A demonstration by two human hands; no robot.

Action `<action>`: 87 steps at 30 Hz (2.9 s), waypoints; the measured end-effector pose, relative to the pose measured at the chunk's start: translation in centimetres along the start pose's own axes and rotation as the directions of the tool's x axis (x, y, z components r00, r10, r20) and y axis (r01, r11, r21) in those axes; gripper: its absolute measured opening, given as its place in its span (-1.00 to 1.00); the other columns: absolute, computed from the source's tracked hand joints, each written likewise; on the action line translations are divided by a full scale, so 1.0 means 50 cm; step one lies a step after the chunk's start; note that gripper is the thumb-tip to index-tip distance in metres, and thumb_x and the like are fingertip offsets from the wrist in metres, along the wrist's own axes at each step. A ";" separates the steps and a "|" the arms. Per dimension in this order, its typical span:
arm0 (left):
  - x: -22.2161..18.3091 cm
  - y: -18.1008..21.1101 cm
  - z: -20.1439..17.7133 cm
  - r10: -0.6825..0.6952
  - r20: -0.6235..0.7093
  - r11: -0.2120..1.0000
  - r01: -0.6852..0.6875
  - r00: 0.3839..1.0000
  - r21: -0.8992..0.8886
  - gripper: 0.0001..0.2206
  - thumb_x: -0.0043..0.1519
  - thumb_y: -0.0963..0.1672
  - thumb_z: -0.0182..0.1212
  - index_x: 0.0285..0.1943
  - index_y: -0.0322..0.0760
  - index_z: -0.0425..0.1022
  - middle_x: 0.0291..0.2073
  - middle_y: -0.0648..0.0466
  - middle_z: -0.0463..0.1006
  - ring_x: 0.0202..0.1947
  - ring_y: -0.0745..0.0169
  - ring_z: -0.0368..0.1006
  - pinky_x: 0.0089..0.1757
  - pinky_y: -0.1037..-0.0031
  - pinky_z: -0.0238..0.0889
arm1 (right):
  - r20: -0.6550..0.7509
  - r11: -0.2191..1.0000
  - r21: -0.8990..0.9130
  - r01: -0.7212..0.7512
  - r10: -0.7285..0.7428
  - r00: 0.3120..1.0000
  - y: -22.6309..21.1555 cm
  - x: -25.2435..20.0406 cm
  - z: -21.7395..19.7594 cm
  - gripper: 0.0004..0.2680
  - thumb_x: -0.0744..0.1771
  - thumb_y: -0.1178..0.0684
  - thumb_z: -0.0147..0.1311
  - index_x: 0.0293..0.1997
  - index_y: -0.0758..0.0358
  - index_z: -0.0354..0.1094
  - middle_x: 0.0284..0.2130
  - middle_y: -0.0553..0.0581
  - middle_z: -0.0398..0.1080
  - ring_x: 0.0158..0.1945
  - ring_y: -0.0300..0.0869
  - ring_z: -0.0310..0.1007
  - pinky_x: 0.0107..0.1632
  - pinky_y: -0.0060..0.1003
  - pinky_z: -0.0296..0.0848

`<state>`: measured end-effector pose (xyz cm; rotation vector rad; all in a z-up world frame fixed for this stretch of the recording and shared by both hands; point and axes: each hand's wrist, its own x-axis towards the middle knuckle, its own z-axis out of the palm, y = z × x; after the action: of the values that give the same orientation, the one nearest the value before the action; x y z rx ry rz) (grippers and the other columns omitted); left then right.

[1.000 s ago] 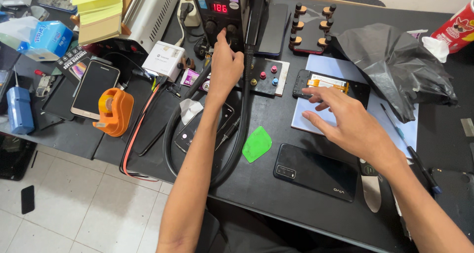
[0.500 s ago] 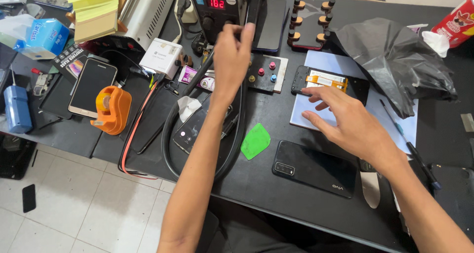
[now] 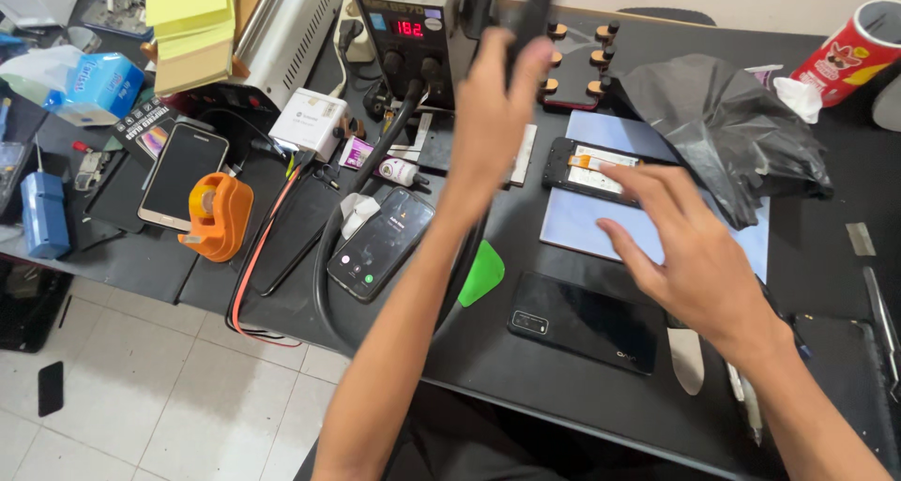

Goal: The person uses a scraper and a heat gun to pry open the back cover of a smartphone on a workbench.

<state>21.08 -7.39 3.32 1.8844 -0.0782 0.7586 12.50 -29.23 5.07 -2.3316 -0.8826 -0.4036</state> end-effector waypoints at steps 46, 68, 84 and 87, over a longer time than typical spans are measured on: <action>-0.337 0.199 -0.013 -0.103 0.172 0.851 0.177 0.980 -0.494 -0.62 0.39 -0.33 0.10 0.32 -0.35 0.08 0.06 -0.02 0.43 0.07 0.30 0.39 0.12 0.45 0.35 | 0.155 0.868 -0.189 -0.459 0.488 0.859 0.035 -0.229 -0.051 -0.70 0.26 -0.05 0.23 -0.03 0.29 0.34 -0.23 0.23 0.47 -0.17 0.10 0.53 -0.18 -0.06 0.46; -0.290 0.217 -0.107 0.010 0.346 0.916 0.130 0.938 -0.380 -0.36 0.31 -0.34 0.12 0.54 -0.44 -0.12 -0.25 0.10 0.43 -0.26 0.41 0.42 -0.07 0.59 0.36 | 0.345 0.999 0.043 -0.015 0.000 0.939 -0.143 -0.308 0.165 -0.84 0.30 0.04 0.02 -0.10 0.22 0.42 -0.19 0.20 0.46 -0.13 0.08 0.46 -0.13 -0.07 0.44; -0.170 0.141 -0.365 -0.113 0.194 0.868 0.192 0.974 -0.457 -0.64 0.26 -0.38 0.09 0.19 -0.40 0.14 -0.15 0.04 0.39 -0.18 0.41 0.32 -0.11 0.57 0.28 | 0.409 1.000 0.007 0.026 -0.026 0.912 -0.271 -0.055 0.441 -0.86 0.39 -0.06 0.09 -0.07 0.14 0.38 -0.35 0.29 0.35 -0.38 0.09 0.43 -0.27 -0.01 0.41; -0.162 0.108 -0.381 -0.063 0.160 0.863 0.135 0.985 -0.488 -0.67 0.32 -0.40 0.09 0.19 -0.40 0.17 -0.12 0.00 0.39 -0.18 0.43 0.28 -0.10 0.58 0.23 | 0.389 0.999 0.027 -0.020 0.008 0.921 -0.289 -0.021 0.413 -0.70 0.36 -0.09 0.09 0.22 0.09 0.35 -0.45 0.31 0.34 -0.51 0.11 0.41 -0.44 -0.02 0.40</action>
<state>3.65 4.14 7.99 1.4287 -0.2411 0.4748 3.30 -8.03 -5.08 -2.4291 -1.0436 0.0884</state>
